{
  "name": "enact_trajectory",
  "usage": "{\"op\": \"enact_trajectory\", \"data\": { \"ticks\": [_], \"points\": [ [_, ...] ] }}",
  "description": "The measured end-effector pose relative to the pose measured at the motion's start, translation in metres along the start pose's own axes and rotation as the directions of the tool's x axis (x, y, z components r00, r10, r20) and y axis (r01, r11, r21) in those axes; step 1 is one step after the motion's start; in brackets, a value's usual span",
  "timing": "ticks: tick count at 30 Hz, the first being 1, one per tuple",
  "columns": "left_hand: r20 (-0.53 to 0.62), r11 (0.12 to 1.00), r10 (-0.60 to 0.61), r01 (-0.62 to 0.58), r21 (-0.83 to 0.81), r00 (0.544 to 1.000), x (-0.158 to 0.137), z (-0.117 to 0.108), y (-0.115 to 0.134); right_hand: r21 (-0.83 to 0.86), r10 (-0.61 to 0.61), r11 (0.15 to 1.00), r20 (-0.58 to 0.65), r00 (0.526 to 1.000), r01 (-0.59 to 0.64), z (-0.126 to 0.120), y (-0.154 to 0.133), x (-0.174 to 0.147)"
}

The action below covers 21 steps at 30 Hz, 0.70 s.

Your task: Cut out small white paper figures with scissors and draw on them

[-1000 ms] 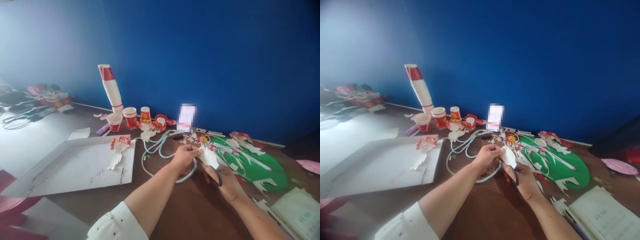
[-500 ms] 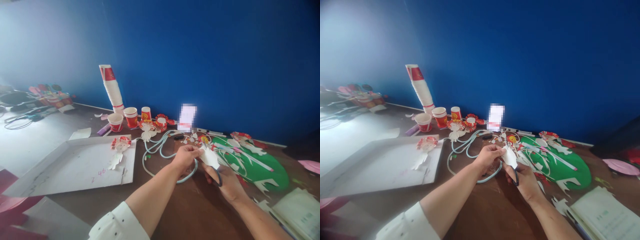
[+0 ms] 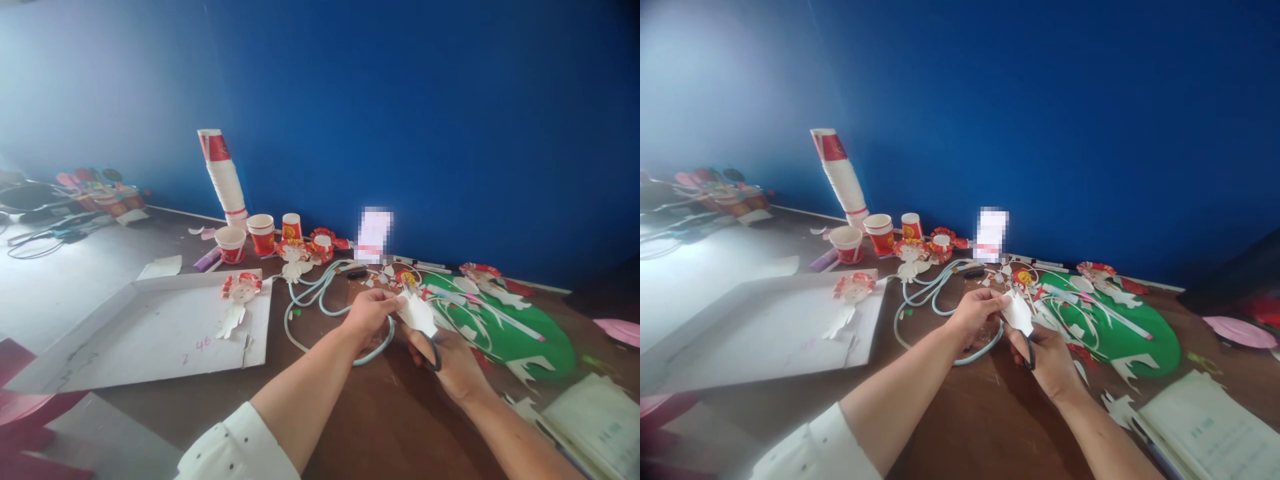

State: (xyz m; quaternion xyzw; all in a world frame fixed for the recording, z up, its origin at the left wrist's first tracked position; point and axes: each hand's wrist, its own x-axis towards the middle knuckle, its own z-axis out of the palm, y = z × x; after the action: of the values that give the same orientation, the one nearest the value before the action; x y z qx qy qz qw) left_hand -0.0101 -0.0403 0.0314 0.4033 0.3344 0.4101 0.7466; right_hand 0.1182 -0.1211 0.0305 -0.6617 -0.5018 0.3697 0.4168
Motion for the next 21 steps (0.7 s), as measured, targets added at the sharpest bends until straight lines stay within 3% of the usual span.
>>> {"op": "enact_trajectory", "data": {
  "ticks": [21],
  "points": [
    [0.002, 1.000, 0.015, -0.015, 0.003, 1.000, -0.0001, -0.0003, 0.0006, -0.056, -0.032, 0.998, -0.044, 0.999, 0.030, 0.0019, -0.0016, -0.0003]
  ]
}}
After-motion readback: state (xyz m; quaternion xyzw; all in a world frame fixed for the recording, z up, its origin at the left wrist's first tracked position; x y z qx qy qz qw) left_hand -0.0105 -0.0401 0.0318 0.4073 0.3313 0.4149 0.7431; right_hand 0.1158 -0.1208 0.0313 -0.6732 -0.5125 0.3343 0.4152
